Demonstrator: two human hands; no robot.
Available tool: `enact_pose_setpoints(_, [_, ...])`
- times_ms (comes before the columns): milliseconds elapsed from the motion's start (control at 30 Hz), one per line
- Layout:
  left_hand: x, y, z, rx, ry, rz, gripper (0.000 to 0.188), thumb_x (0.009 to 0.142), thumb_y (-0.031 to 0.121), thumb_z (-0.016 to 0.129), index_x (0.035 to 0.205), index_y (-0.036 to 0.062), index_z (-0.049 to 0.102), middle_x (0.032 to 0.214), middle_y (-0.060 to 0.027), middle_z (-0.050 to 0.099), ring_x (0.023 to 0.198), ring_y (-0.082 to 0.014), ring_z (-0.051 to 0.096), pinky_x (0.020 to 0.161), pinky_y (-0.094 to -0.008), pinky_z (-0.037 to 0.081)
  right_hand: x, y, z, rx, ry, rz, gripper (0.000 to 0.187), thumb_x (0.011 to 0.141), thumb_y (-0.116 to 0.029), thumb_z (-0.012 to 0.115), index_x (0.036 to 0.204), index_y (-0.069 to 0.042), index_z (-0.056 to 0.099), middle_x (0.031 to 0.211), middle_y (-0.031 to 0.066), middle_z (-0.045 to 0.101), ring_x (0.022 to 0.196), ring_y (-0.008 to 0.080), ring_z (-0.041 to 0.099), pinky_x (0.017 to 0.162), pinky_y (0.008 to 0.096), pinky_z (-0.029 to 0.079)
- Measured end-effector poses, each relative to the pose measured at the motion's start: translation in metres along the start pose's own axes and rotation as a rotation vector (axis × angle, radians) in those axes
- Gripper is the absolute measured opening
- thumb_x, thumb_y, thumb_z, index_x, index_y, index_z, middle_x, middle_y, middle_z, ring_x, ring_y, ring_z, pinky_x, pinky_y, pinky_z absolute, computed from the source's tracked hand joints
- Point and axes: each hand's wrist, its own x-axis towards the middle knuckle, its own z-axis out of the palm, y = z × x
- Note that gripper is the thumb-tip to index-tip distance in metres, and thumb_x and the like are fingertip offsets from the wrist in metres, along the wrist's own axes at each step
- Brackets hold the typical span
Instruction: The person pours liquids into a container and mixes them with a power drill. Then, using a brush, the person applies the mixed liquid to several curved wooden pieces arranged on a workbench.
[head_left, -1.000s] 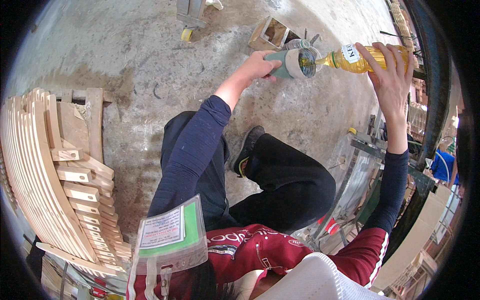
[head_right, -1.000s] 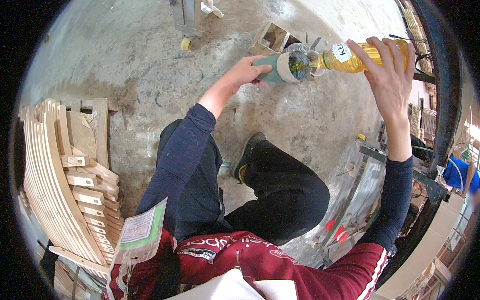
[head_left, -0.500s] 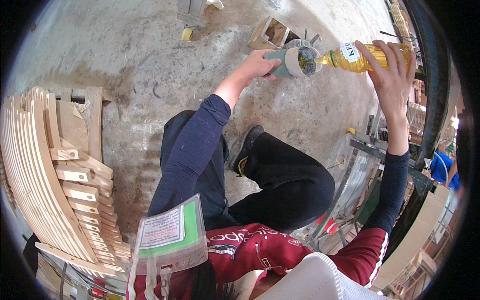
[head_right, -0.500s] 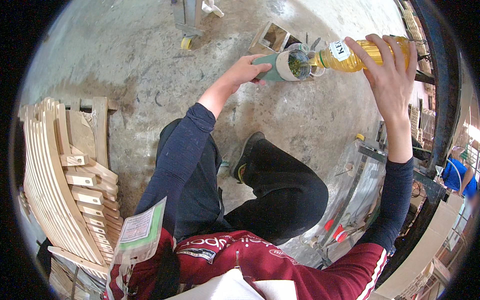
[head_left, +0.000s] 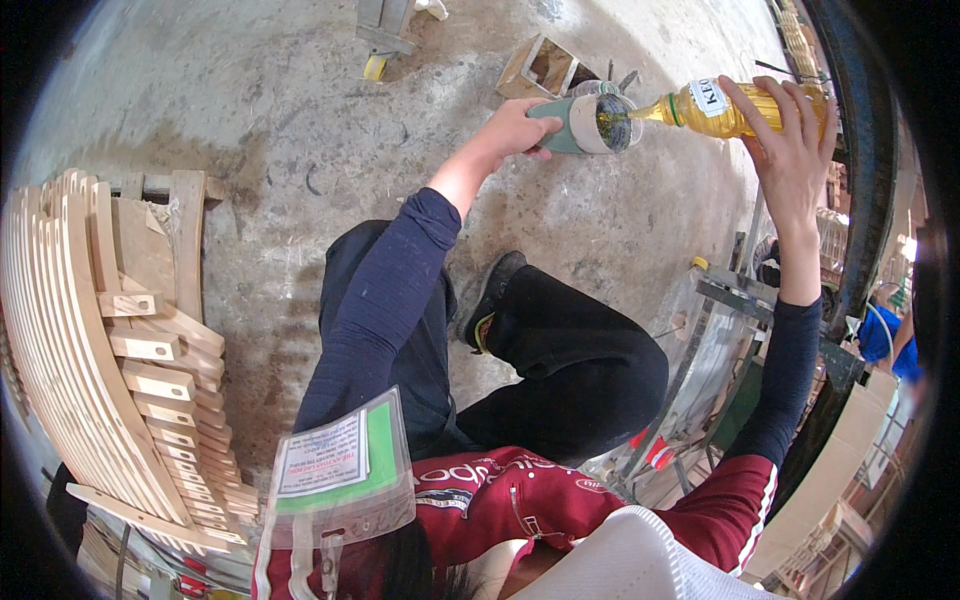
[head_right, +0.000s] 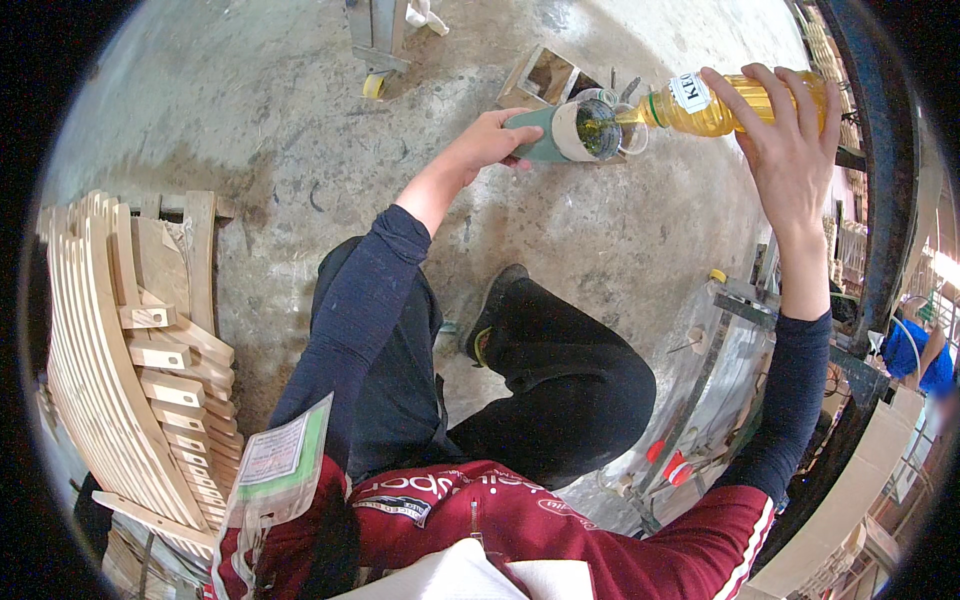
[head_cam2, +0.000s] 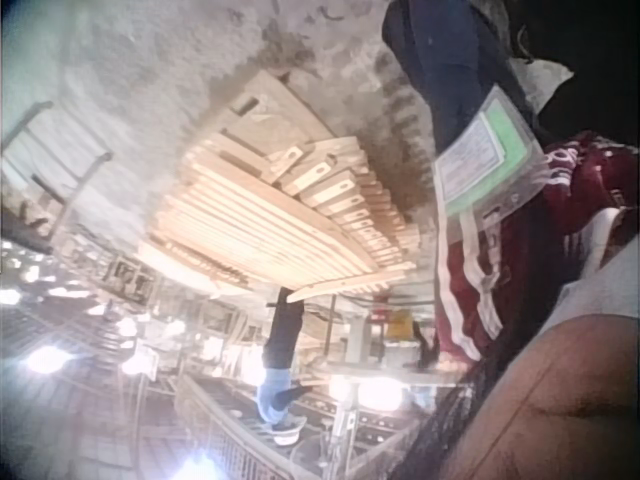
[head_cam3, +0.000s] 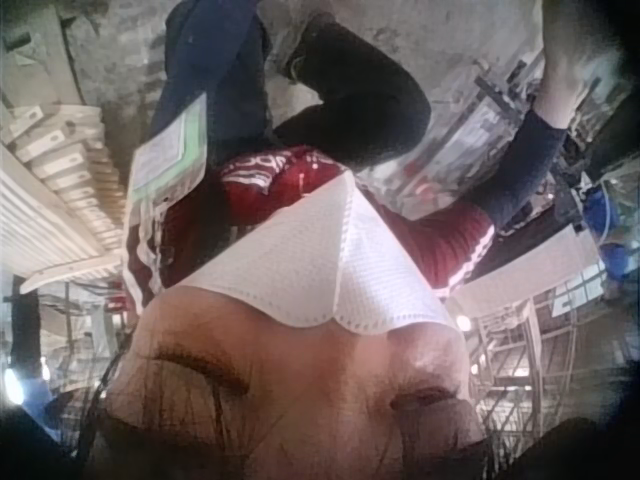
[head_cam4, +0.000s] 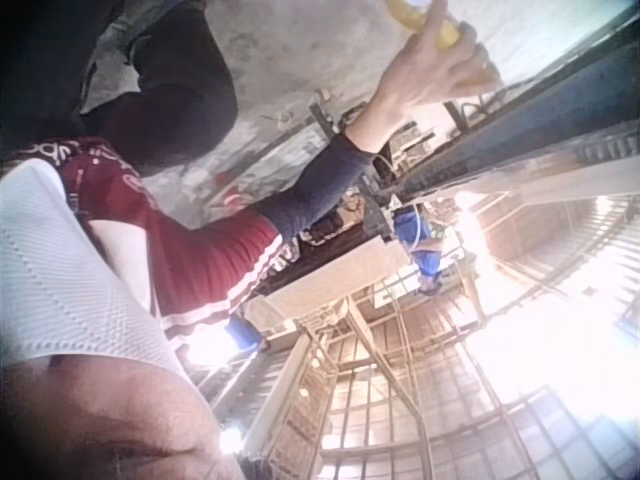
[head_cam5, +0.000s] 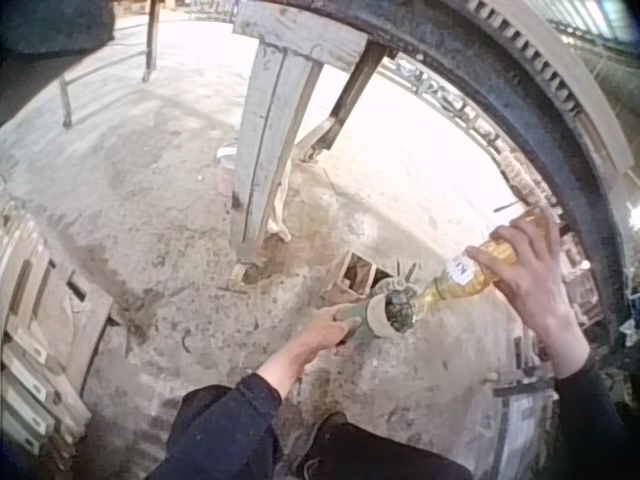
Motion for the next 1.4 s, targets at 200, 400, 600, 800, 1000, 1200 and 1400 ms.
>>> enact_pose_setpoints(200, [0.001,-0.002,0.003,-0.057,0.031,0.046,0.035,0.09,0.016,0.063,0.124,0.007,0.063,0.092,-0.0094,0.069,0.062,-0.0157,0.066,0.053,-0.0264,0.047,0.0,0.004,-0.004,0.03,0.007,-0.003,0.085,0.065,-0.017,0.081,0.136,-0.049,0.047,0.125,-0.0085,0.057,0.122,0.0154,0.05,0.118,0.0455,0.023])
enact_pose_setpoints(400, [0.001,-0.001,0.006,-0.046,0.043,0.034,0.033,0.091,0.016,0.063,0.123,0.0077,0.063,0.094,-0.0089,0.069,0.062,-0.0153,0.067,0.054,-0.0261,0.048,-0.004,0.003,-0.007,0.012,0.0,-0.001,0.084,0.066,-0.016,0.081,0.136,-0.048,0.048,0.124,-0.0085,0.058,0.122,0.0156,0.05,0.118,0.046,0.023])
enact_pose_setpoints(600, [-0.002,0.001,0.006,-0.06,0.053,0.04,0.034,0.091,0.017,0.063,0.123,0.0077,0.063,0.095,-0.0086,0.069,0.062,-0.0151,0.067,0.054,-0.0258,0.049,-0.008,0.0,-0.018,0.028,0.009,-0.017,0.082,0.066,-0.016,0.08,0.135,-0.049,0.049,0.123,-0.0086,0.058,0.121,0.0162,0.05,0.118,0.0483,0.022])
enact_pose_setpoints(800, [-0.005,0.005,0.003,0.014,-0.001,0.013,0.037,0.093,0.025,0.064,0.128,0.0122,0.062,0.103,-0.0049,0.067,0.072,-0.0138,0.064,0.066,-0.0273,0.051,-0.011,-0.001,-0.025,0.061,0.049,-0.015,0.081,0.066,-0.016,0.08,0.134,-0.048,0.05,0.124,-0.0088,0.057,0.121,0.0159,0.05,0.118,0.0484,0.022])
enact_pose_setpoints(1000, [-0.01,0.007,-0.001,0.032,-0.015,0.013,0.038,0.094,0.026,0.062,0.13,0.0133,0.06,0.103,-0.0033,0.067,0.073,-0.0135,0.063,0.066,-0.0266,0.049,-0.007,0.001,-0.024,0.064,0.093,0.003,0.08,0.066,-0.017,0.081,0.133,-0.048,0.051,0.123,-0.0088,0.057,0.121,0.0153,0.05,0.119,0.0473,0.021])
enact_pose_setpoints(1200, [-0.013,0.009,-0.003,0.029,-0.025,0.025,0.04,0.095,0.026,0.061,0.133,0.0133,0.058,0.103,-0.0027,0.067,0.074,-0.0124,0.063,0.068,-0.0266,0.05,-0.016,-0.003,-0.011,0.105,0.06,0.086,0.078,0.067,-0.019,0.081,0.133,-0.048,0.052,0.123,-0.0089,0.057,0.121,0.0159,0.049,0.119,0.047,0.018])
enact_pose_setpoints(1400, [-0.013,0.007,-0.007,-0.047,-0.001,0.049,0.041,0.096,0.029,0.061,0.133,0.0112,0.057,0.105,-0.0018,0.067,0.079,-0.0111,0.062,0.07,-0.0267,0.051,-0.037,-0.024,0.015,0.239,0.056,0.232,0.075,0.067,-0.021,0.083,0.133,-0.044,0.054,0.12,-0.0061,0.056,0.12,0.0194,0.047,0.116,0.0526,0.021])
